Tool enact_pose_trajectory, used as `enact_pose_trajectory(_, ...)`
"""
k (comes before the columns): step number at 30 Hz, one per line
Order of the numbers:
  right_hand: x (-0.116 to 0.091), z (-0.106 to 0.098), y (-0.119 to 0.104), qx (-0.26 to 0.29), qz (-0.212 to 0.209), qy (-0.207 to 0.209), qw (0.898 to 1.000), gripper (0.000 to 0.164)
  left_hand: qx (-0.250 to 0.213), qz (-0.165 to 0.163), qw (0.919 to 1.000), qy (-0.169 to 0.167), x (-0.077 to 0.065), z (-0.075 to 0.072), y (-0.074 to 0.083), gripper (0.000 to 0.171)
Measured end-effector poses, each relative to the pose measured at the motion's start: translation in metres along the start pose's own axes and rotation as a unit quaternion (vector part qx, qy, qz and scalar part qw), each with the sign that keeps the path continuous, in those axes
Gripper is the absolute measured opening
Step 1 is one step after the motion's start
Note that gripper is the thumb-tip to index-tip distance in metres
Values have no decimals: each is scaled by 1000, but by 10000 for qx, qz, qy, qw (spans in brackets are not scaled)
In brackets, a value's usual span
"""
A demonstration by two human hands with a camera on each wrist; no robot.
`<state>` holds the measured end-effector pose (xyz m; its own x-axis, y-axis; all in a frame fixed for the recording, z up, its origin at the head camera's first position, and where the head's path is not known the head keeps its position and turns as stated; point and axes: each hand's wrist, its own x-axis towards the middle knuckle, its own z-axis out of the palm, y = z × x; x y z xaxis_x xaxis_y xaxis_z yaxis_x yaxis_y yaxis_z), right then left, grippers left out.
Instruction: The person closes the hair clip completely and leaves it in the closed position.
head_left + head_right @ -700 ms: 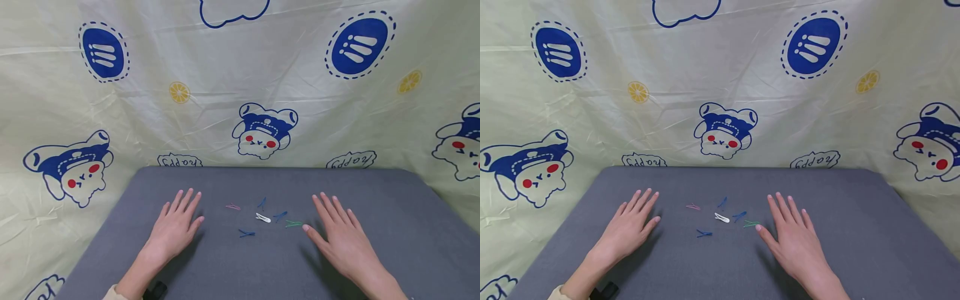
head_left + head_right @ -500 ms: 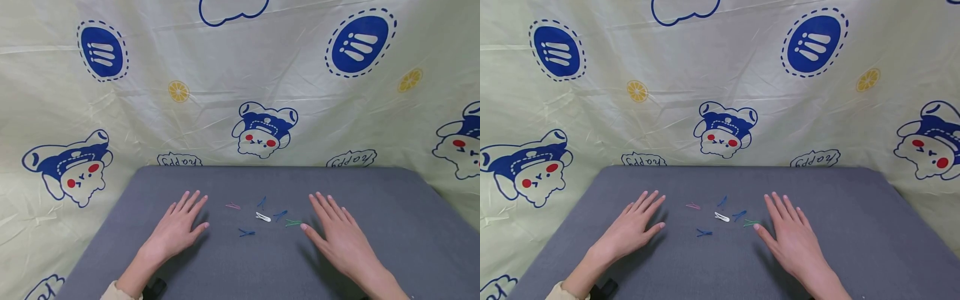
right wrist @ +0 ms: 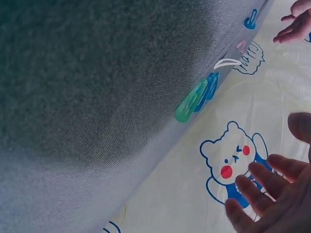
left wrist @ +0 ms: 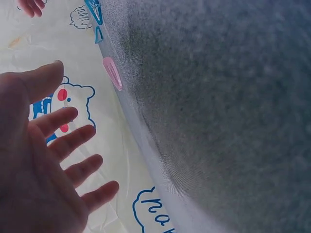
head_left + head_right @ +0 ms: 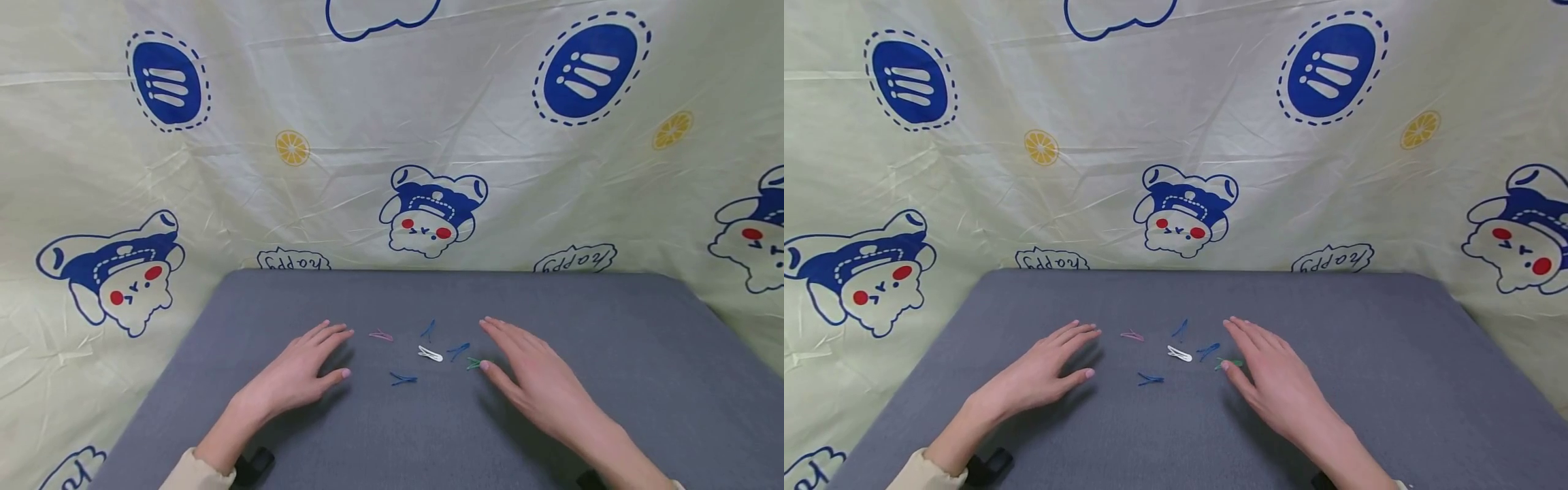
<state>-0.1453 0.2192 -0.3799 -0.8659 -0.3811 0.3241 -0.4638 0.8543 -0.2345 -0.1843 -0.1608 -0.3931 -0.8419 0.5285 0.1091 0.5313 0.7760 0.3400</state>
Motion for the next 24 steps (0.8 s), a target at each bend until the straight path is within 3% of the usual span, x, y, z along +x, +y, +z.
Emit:
enact_pose_trajectory(6,7,4,-2,339,-294,159,9989,50,-144,319,9990,276,6,1,-1,55)
enact_pose_trajectory(12,16,7,-9,930,89,66,9956,45,-332,488,9972,458,12,3,1,45)
enact_pose_trajectory(24,32,16,-20,2206,576,-302,9732,26,-978,125,9945,344,20,8,9,33)
